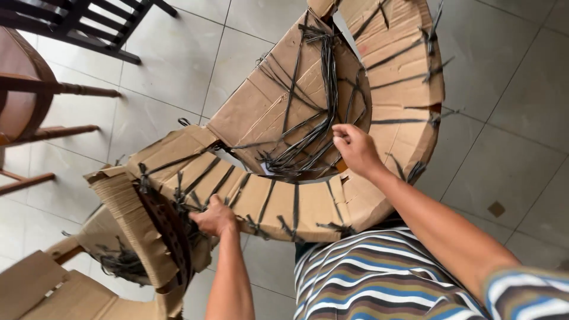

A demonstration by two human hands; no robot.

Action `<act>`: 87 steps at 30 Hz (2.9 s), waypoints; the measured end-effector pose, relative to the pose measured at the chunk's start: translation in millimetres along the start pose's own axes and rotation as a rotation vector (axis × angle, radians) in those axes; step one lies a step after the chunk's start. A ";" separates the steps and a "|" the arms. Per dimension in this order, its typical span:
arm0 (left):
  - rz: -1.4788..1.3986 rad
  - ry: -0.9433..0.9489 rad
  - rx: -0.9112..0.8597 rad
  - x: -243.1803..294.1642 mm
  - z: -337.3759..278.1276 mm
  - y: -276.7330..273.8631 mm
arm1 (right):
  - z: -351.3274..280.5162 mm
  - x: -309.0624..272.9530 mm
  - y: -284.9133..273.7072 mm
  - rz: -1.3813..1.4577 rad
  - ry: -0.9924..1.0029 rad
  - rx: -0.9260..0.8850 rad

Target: Wrapping cardboard around furniture frames and securing it with plastic ties for protection

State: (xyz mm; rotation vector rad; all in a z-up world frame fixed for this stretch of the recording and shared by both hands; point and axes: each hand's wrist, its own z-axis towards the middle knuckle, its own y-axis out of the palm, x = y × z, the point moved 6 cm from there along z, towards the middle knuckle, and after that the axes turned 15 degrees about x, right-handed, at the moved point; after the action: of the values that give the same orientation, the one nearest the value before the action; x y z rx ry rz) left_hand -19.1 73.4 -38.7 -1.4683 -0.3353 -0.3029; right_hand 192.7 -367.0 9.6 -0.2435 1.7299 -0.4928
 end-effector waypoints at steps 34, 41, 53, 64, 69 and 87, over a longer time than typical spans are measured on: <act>-0.157 0.525 0.308 127.4 -133.7 -131.2 | -17.8 -97.3 -27.5 0.274 -0.047 -0.536; -0.898 0.181 -0.970 129.9 -301.0 -148.4 | -120.6 -76.3 -55.3 0.285 -0.003 -0.771; -1.035 -0.232 -0.624 -26.5 -168.3 -183.4 | -183.3 -65.9 -121.3 0.098 0.027 -0.858; -1.152 -0.444 -0.412 -45.9 -114.9 -230.8 | -123.9 35.1 -273.5 -0.375 0.148 -0.441; -1.176 -0.388 -0.490 -17.7 -135.6 -223.5 | -119.2 97.0 -341.2 -0.425 0.196 -0.091; -1.040 -0.125 -0.618 17.6 -175.4 -217.0 | -147.6 253.6 -418.2 -0.530 0.275 0.289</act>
State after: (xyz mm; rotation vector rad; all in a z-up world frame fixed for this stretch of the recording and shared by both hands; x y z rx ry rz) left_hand -83.0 -118.9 154.0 -1.8062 -1.1853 -1.2311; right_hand -49.9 -816.4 -2.4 -0.4447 1.8261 -1.2002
